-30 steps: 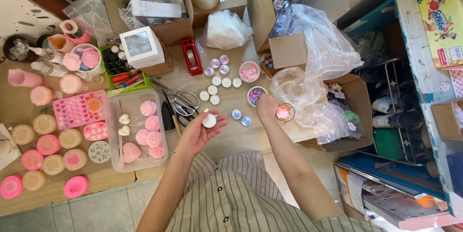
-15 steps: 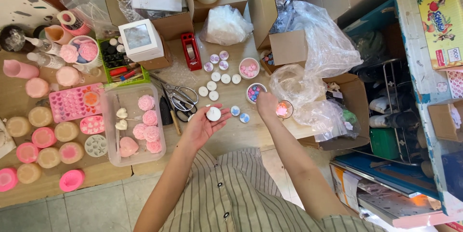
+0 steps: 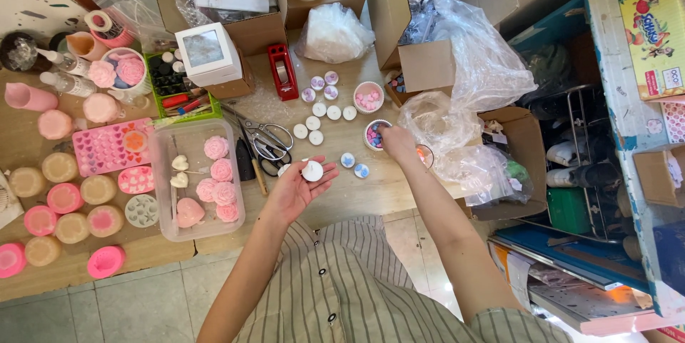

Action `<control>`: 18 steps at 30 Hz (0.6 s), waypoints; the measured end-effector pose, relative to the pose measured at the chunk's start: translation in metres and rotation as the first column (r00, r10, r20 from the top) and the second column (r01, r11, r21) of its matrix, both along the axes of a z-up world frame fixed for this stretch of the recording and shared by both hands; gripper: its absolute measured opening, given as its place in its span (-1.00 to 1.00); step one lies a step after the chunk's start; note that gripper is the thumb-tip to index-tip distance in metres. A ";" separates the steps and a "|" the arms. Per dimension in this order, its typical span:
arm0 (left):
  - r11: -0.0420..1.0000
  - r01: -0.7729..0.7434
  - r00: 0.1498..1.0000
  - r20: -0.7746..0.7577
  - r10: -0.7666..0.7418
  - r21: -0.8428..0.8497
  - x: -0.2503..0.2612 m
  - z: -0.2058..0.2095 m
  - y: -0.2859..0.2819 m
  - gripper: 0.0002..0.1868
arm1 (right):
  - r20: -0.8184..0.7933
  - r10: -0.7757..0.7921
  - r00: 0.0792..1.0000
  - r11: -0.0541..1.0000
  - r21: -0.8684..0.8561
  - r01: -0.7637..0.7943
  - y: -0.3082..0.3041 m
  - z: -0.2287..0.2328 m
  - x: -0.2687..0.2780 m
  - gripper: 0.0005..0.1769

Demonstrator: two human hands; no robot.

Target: The person is assembling and heating small decorative candles.

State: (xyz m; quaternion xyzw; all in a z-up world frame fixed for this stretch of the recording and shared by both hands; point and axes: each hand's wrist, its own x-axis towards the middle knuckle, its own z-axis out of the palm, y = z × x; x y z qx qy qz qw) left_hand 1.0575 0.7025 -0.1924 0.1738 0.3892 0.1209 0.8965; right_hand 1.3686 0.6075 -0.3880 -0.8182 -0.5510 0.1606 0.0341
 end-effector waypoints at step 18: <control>0.989 -0.121 0.972 0.191 0.137 -0.089 0.048 -0.001 -0.001 -0.40 | -0.911 -0.040 -0.410 0.797 -0.276 0.537 -0.033 0.122 -0.038 -0.84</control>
